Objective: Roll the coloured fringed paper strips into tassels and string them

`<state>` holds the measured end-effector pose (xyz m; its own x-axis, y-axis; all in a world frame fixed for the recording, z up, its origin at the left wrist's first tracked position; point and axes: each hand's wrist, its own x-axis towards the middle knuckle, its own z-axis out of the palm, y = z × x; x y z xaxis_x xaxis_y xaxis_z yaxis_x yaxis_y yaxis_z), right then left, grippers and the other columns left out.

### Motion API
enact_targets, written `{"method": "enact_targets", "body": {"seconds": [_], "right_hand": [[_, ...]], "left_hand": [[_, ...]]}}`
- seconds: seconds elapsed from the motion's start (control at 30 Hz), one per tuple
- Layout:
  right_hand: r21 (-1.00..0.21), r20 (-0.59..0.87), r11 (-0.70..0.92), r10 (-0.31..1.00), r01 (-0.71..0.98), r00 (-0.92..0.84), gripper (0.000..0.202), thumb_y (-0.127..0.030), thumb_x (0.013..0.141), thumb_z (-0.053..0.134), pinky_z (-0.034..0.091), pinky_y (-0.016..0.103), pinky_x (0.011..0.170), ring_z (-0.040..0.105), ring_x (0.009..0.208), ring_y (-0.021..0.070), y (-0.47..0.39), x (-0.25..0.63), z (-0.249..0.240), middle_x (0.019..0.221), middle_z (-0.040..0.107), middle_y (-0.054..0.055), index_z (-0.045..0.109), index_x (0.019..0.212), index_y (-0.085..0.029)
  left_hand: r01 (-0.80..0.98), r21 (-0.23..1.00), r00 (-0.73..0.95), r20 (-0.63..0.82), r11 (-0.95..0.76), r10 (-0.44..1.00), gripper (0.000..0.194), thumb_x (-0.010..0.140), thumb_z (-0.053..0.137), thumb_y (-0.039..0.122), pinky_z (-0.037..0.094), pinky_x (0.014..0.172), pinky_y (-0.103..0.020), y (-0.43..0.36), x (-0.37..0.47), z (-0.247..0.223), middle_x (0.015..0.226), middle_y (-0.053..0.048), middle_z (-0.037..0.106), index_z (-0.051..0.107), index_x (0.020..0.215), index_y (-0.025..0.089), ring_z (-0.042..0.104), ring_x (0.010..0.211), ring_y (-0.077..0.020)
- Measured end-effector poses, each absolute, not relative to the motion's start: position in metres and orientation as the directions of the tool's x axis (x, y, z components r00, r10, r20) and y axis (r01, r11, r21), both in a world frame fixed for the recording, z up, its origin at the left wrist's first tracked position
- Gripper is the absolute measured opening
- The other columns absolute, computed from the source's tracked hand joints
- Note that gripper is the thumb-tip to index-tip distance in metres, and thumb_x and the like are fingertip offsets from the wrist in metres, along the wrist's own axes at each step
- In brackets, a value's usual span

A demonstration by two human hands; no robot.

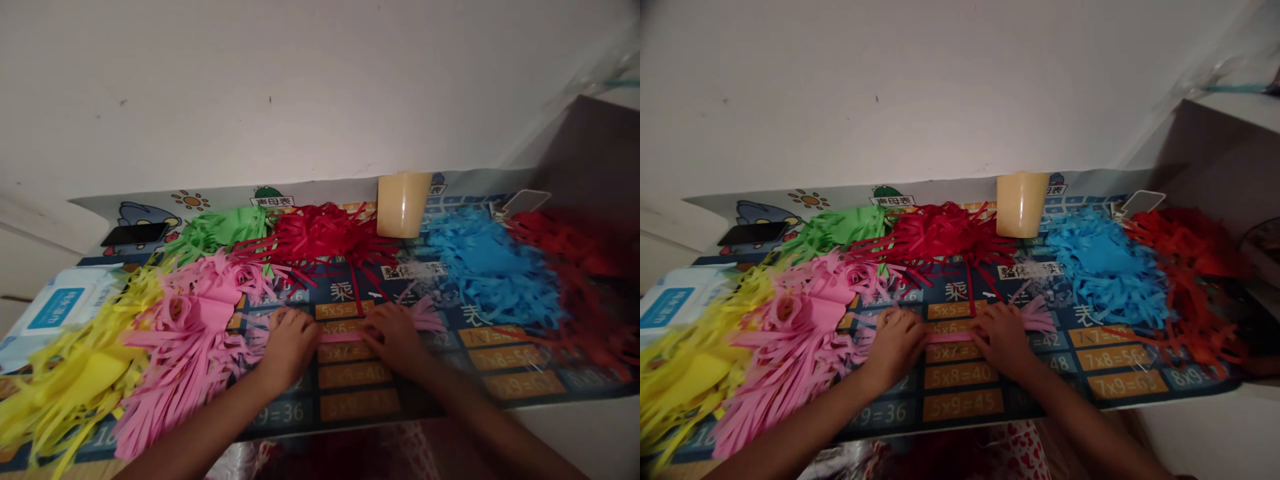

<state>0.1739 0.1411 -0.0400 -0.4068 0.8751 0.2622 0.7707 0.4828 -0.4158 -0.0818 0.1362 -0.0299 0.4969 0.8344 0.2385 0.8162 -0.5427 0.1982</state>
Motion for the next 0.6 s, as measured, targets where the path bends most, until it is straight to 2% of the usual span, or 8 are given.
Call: {"method": "enact_targets", "body": {"seconds": [0.07,0.13,0.23,0.33,0.47,0.6], "right_hand": [[-0.328,0.414,0.645,0.755,0.690,-0.509,0.001,-0.028,0.087,0.067,0.025,0.047,0.098,0.054,0.101,0.0225,0.138,0.176,-0.041,0.098,0.070,-0.002,0.068,0.087,-0.029],[-0.190,0.492,0.754,0.628,0.629,-0.603,0.007,-0.025,0.092,0.062,0.017,0.051,0.106,0.053,0.106,0.0213,0.136,0.176,-0.044,0.096,0.071,-0.005,0.067,0.090,-0.029],[-0.031,0.429,0.799,0.553,0.601,-0.714,0.012,-0.016,0.095,0.055,0.020,0.049,0.107,0.053,0.103,0.0193,0.138,0.171,-0.048,0.093,0.070,-0.001,0.065,0.094,-0.023],[-0.020,0.372,0.774,0.593,0.633,-0.714,0.007,-0.018,0.092,0.059,0.027,0.045,0.104,0.054,0.099,0.0188,0.147,0.163,-0.049,0.091,0.068,0.000,0.065,0.091,-0.021],[-0.111,0.397,0.688,0.693,0.717,-0.602,0.003,-0.023,0.088,0.066,0.028,0.044,0.100,0.055,0.096,0.0196,0.151,0.153,-0.043,0.091,0.069,0.001,0.066,0.085,-0.022],[-0.065,0.397,0.734,0.640,0.676,-0.658,0.005,-0.023,0.088,0.066,0.028,0.046,0.098,0.055,0.099,0.0221,0.142,0.144,-0.040,0.098,0.069,0.003,0.065,0.093,-0.020]], "left_hand": [[0.751,0.110,0.604,0.282,-0.651,0.745,0.017,0.085,0.067,0.016,0.027,0.099,-0.048,0.133,-0.084,-0.031,0.095,0.001,0.067,0.066,0.096,0.029,0.052,0.097,-0.0213],[0.691,0.032,0.686,0.286,-0.722,0.669,0.019,0.085,0.067,0.018,0.024,0.104,-0.048,0.129,-0.084,-0.032,0.099,0.003,0.067,0.065,0.100,0.031,0.051,0.101,-0.0209],[0.708,0.016,0.679,0.260,-0.706,0.686,0.010,0.091,0.058,0.020,0.024,0.106,-0.048,0.126,-0.078,-0.030,0.092,0.003,0.066,0.064,0.095,0.026,0.052,0.102,-0.0211],[0.734,0.056,0.642,0.267,-0.677,0.718,0.012,0.092,0.054,0.021,0.024,0.106,-0.050,0.129,-0.069,-0.030,0.082,0.003,0.064,0.063,0.085,0.024,0.054,0.097,-0.0209],[0.732,0.063,0.627,0.329,-0.679,0.706,0.007,0.086,0.062,0.021,0.026,0.104,-0.050,0.135,-0.065,-0.032,0.077,0.004,0.064,0.063,0.080,0.025,0.054,0.092,-0.0196],[0.741,0.045,0.624,0.325,-0.670,0.711,0.013,0.091,0.055,0.017,0.029,0.103,-0.049,0.131,-0.066,-0.028,0.079,0.004,0.064,0.063,0.082,0.022,0.054,0.091,-0.0183]]}}
